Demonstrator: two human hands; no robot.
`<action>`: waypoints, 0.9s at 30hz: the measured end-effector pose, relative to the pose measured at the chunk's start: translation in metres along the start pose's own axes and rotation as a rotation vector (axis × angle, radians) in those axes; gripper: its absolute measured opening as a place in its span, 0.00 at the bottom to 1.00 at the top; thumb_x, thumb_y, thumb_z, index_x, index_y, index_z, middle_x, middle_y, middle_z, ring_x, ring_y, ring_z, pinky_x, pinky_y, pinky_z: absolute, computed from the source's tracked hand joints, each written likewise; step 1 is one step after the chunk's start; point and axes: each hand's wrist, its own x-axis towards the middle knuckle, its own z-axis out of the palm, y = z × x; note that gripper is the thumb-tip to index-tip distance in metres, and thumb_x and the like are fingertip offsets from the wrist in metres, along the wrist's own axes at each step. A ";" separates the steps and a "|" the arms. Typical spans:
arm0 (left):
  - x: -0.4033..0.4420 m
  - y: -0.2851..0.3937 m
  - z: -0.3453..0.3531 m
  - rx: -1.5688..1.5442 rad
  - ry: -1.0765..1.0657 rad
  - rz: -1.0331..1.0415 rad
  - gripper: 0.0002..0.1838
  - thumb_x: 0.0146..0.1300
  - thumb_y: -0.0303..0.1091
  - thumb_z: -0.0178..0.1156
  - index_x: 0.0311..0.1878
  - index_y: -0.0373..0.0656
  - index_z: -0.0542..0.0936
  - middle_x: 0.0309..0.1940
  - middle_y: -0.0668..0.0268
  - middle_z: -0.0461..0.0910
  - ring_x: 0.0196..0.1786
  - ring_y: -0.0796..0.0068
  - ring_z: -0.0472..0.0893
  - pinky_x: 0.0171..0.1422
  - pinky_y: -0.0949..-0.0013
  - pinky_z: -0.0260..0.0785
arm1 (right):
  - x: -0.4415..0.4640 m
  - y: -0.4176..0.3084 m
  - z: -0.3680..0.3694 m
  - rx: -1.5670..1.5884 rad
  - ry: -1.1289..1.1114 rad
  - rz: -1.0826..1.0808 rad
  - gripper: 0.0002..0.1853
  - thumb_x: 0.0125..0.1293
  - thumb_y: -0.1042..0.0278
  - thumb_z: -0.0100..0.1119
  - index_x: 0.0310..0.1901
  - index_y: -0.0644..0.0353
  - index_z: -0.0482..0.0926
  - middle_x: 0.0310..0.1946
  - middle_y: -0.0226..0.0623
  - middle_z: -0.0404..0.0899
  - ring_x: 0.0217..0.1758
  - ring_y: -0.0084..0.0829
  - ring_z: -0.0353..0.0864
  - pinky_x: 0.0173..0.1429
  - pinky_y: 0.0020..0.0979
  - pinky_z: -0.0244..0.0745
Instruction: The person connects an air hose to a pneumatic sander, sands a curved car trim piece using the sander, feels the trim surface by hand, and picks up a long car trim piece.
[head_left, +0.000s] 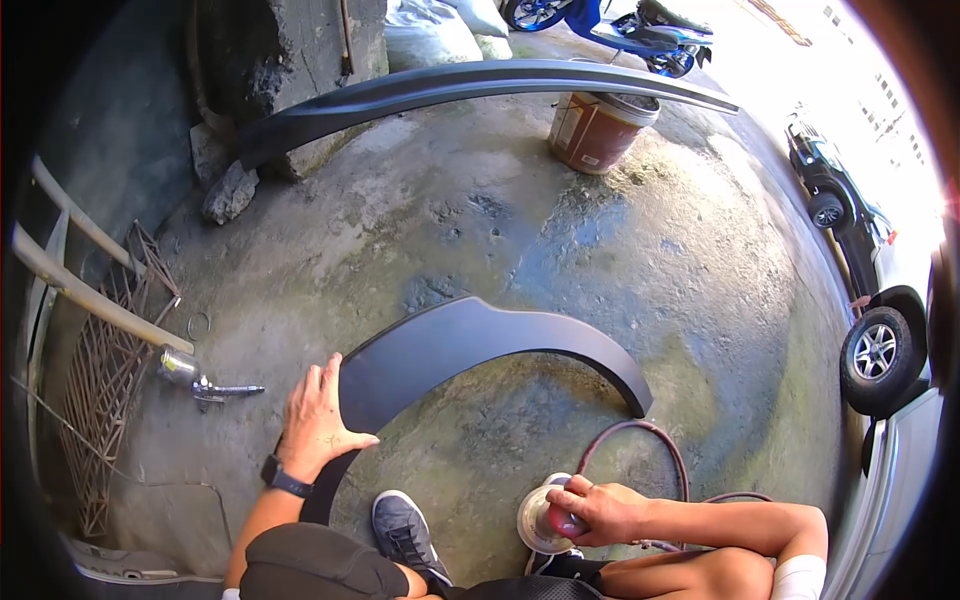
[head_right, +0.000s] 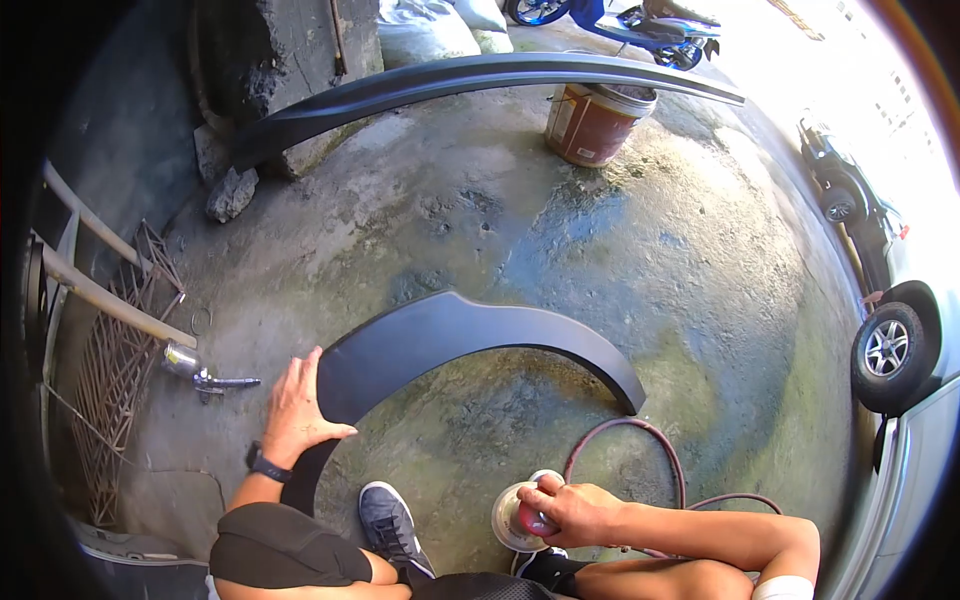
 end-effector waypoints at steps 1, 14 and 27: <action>0.004 0.003 -0.019 -0.091 0.080 0.097 0.62 0.37 0.50 0.87 0.76 0.38 0.67 0.58 0.48 0.78 0.59 0.44 0.81 0.64 0.50 0.75 | -0.001 0.001 0.005 0.017 0.006 -0.028 0.40 0.60 0.56 0.76 0.71 0.50 0.65 0.56 0.49 0.74 0.44 0.55 0.89 0.44 0.51 0.86; -0.001 0.129 -0.153 -0.114 0.020 0.538 0.22 0.51 0.28 0.77 0.47 0.40 0.77 0.32 0.56 0.85 0.34 0.50 0.83 0.41 0.55 0.76 | -0.002 0.000 0.022 0.082 0.051 -0.109 0.43 0.60 0.58 0.74 0.75 0.48 0.62 0.54 0.48 0.72 0.40 0.58 0.86 0.41 0.53 0.85; 0.021 0.066 -0.109 -0.493 -0.135 0.329 0.21 0.62 0.42 0.74 0.48 0.37 0.78 0.21 0.52 0.79 0.25 0.54 0.82 0.33 0.57 0.71 | -0.004 0.002 0.022 0.057 0.024 -0.067 0.42 0.61 0.57 0.74 0.74 0.48 0.63 0.59 0.49 0.72 0.43 0.59 0.87 0.43 0.54 0.86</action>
